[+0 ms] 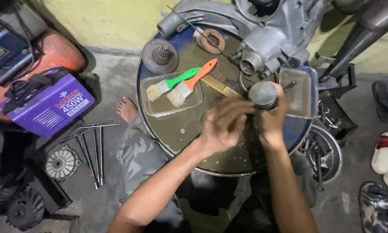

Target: Cleaning carbon deposits from a motorcycle piston using a manual scraping tool

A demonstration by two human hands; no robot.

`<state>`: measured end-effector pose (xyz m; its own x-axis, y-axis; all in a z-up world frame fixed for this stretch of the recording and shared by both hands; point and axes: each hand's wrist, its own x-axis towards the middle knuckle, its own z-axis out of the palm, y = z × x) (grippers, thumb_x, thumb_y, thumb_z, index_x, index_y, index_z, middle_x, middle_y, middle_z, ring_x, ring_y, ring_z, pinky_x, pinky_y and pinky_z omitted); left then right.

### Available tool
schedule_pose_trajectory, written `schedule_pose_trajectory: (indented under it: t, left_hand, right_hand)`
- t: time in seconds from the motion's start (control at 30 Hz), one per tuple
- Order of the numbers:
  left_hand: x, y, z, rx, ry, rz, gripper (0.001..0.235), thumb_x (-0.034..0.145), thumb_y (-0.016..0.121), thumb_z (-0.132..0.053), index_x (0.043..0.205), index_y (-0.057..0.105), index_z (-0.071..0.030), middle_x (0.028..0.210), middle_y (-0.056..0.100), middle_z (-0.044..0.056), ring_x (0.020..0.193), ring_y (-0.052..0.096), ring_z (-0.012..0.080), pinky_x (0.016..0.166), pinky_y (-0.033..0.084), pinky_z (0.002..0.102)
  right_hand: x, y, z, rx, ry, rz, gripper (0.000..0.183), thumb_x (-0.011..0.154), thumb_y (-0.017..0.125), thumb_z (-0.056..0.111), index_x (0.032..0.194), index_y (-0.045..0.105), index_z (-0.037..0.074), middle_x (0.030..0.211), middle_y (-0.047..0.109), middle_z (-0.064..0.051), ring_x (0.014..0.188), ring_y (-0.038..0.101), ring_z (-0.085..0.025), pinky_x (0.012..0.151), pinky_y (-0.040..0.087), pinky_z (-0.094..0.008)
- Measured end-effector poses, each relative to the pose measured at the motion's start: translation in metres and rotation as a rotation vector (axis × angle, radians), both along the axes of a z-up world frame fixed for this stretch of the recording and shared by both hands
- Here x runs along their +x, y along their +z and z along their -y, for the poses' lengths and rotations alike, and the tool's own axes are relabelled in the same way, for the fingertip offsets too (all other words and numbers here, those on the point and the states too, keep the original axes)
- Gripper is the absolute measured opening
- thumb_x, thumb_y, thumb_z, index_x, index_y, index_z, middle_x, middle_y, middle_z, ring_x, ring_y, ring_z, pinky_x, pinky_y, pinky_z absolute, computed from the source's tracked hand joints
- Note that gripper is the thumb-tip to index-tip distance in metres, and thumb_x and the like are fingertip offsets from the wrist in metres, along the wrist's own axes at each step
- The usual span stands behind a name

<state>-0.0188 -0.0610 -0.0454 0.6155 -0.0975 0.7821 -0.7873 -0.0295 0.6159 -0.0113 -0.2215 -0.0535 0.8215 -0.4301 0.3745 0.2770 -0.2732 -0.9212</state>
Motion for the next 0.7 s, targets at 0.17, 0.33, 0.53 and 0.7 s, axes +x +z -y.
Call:
schedule_pose_trajectory:
  t: [0.17, 0.33, 0.53, 0.7]
  left_hand:
    - [0.012, 0.006, -0.018, 0.039, -0.1, -0.334, 0.05, 0.104, 0.071, -0.019, 0.153, 0.066, -0.01, 0.142, 0.072, 0.018, 0.134, 0.068, 0.0413, 0.111, 0.055, 0.053]
    - [0.022, 0.022, -0.028, 0.016, -0.149, -0.87, 0.077, 0.095, 0.077, -0.065, 0.154, 0.062, -0.017, 0.142, 0.072, 0.025, 0.134, 0.069, 0.0448, 0.104, 0.057, 0.06]
    - [0.035, 0.03, -0.036, -0.599, -0.266, -1.229, 0.074, 0.095, 0.09, -0.035, 0.157, 0.06, -0.008, 0.148, 0.059, 0.028, 0.126, 0.071, 0.0393, 0.097, 0.07, 0.048]
    - [0.053, 0.0, -0.054, -0.532, -0.13, -1.176, 0.075, 0.078, 0.103, -0.024, 0.136, 0.065, 0.004, 0.113, 0.068, 0.018, 0.086, 0.076, 0.0244, 0.065, 0.075, 0.035]
  right_hand:
    - [-0.004, 0.009, -0.017, -0.015, 0.161, 0.038, 0.07, 0.063, 0.086, -0.006, 0.128, 0.07, 0.013, 0.119, 0.069, -0.011, 0.117, 0.062, -0.022, 0.103, 0.043, -0.037]
    - [-0.003, 0.033, -0.052, -0.059, 0.283, 0.005, 0.073, 0.076, 0.083, -0.002, 0.14, 0.051, 0.011, 0.126, 0.062, -0.01, 0.117, 0.06, -0.026, 0.102, 0.043, -0.036]
    - [0.008, 0.085, -0.062, -0.584, 0.411, -0.417, 0.086, 0.092, 0.09, 0.025, 0.157, 0.034, 0.03, 0.154, 0.049, -0.012, 0.147, 0.057, -0.041, 0.117, 0.047, -0.06]
    - [-0.003, 0.121, -0.033, -0.533, 0.55, -0.299, 0.07, 0.109, 0.076, 0.016, 0.159, 0.027, 0.008, 0.11, 0.067, -0.021, 0.106, 0.076, -0.049, 0.097, 0.057, -0.063]
